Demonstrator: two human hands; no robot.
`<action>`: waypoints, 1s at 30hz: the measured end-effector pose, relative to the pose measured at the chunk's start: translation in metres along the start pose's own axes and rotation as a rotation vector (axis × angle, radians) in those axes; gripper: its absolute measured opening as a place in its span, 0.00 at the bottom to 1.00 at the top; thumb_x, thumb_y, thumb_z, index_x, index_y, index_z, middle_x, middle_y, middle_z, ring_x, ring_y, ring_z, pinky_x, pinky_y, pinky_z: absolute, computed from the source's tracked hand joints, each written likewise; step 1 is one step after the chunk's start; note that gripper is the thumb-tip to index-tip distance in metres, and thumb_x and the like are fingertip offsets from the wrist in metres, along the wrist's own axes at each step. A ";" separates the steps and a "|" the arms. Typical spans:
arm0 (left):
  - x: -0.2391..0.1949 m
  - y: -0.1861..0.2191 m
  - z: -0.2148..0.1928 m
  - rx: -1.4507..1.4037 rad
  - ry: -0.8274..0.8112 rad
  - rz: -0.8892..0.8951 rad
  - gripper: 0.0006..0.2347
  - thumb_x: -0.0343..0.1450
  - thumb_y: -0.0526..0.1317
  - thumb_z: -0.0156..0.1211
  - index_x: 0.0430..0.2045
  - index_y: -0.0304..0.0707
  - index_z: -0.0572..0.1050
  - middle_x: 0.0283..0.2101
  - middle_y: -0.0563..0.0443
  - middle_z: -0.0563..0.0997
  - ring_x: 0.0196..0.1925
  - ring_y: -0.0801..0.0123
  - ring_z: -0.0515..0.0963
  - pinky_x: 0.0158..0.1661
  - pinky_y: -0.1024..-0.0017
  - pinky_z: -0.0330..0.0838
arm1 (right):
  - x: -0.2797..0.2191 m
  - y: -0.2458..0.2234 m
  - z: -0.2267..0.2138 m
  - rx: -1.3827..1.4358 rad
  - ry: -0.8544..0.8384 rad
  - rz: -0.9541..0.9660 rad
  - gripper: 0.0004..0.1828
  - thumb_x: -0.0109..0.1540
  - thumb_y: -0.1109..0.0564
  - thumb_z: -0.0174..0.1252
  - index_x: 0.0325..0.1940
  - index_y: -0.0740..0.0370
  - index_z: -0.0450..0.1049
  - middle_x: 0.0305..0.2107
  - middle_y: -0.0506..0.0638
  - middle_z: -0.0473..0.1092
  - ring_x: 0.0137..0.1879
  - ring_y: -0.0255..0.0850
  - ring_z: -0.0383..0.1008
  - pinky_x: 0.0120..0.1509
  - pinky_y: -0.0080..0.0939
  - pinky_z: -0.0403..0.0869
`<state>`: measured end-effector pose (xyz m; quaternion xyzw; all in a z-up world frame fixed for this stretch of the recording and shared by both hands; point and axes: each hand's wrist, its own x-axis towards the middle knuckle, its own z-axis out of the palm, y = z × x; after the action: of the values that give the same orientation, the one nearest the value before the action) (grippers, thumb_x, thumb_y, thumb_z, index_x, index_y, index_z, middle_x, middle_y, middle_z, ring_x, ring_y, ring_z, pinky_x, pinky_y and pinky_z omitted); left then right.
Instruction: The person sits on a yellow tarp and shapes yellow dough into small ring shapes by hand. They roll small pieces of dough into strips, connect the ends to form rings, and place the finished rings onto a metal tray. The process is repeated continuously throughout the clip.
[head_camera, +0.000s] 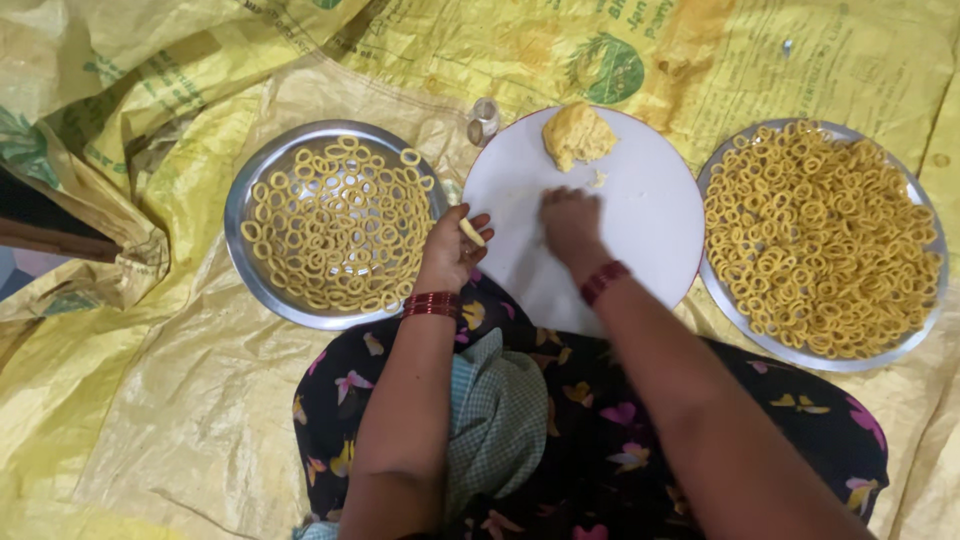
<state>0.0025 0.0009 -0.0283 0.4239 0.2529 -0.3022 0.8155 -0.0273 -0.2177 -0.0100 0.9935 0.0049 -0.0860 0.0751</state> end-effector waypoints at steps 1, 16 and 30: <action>-0.002 -0.002 0.000 0.010 0.010 -0.008 0.16 0.72 0.49 0.57 0.49 0.42 0.73 0.43 0.49 0.85 0.43 0.61 0.82 0.44 0.63 0.70 | -0.003 0.016 0.002 0.017 0.016 0.054 0.21 0.60 0.55 0.55 0.57 0.60 0.72 0.52 0.55 0.73 0.58 0.53 0.72 0.60 0.66 0.67; -0.006 0.005 0.013 -0.070 0.013 0.077 0.16 0.73 0.51 0.51 0.51 0.45 0.70 0.43 0.46 0.83 0.41 0.59 0.82 0.41 0.64 0.70 | 0.022 -0.007 0.008 -0.073 0.190 -0.041 0.13 0.57 0.59 0.54 0.45 0.60 0.77 0.39 0.55 0.76 0.48 0.50 0.78 0.48 0.52 0.74; 0.004 0.007 0.003 -0.199 -0.018 0.106 0.17 0.75 0.52 0.47 0.49 0.41 0.69 0.45 0.41 0.82 0.42 0.57 0.80 0.42 0.63 0.74 | -0.014 0.055 -0.001 0.003 -0.030 0.033 0.16 0.66 0.56 0.49 0.57 0.57 0.71 0.54 0.56 0.72 0.61 0.55 0.71 0.63 0.63 0.67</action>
<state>0.0107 0.0007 -0.0258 0.3507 0.2517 -0.2359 0.8706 -0.0395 -0.2715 0.0013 0.9921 -0.0125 -0.0999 0.0753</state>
